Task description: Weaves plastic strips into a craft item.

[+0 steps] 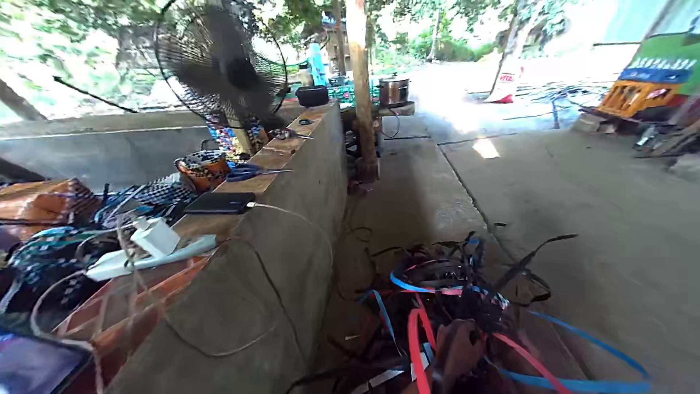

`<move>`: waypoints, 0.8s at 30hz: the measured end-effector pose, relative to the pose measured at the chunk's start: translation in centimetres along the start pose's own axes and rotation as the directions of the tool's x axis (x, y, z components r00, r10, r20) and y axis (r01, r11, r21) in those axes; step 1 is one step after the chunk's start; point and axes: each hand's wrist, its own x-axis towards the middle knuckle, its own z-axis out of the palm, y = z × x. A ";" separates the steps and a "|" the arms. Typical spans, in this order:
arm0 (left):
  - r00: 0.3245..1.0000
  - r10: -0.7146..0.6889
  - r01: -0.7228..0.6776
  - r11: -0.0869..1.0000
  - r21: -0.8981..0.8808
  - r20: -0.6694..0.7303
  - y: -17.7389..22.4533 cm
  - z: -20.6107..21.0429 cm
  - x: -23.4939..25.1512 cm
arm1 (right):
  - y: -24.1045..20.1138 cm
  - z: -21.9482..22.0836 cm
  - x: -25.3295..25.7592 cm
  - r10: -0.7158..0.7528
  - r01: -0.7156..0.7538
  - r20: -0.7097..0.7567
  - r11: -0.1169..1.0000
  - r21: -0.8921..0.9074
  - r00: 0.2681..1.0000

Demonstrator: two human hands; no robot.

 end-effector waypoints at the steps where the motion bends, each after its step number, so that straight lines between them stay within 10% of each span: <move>1: 0.999 -0.020 0.020 1.000 -0.007 0.031 1.1 -0.8 -0.5 | -1.5 2.3 -1.2 0.045 -0.073 -0.154 0.981 -0.179 0.987; 4: 0.999 -0.026 0.024 0.999 0.040 0.046 1.5 -0.9 -0.8 | 0.1 0.4 -0.5 -0.126 0.125 0.036 0.827 -0.548 0.991; 7: 0.996 0.083 -0.077 0.989 0.126 -0.046 -0.4 0.8 -0.3 | -3.1 1.4 -0.9 0.092 0.084 0.168 0.580 -0.810 0.981; 14: 0.982 0.114 -0.075 0.967 0.245 -0.151 -0.2 0.8 -1.5 | -1.7 -0.2 1.8 0.005 0.437 0.437 -0.032 -0.899 0.900; 17: 0.980 0.103 -0.064 0.972 0.227 -0.168 -0.5 0.5 -1.6 | -1.6 1.8 1.3 0.040 0.324 0.324 -0.244 -0.914 0.945; 21: 0.990 0.019 -0.001 0.991 0.135 -0.137 0.0 -0.4 -2.0 | -4.1 4.1 0.3 0.234 0.259 0.229 -0.109 -0.960 0.945; 24: 0.989 -0.087 0.093 0.995 0.048 -0.117 -0.1 -0.9 -1.7 | -2.3 1.1 1.6 0.121 0.289 0.332 0.282 -0.915 0.935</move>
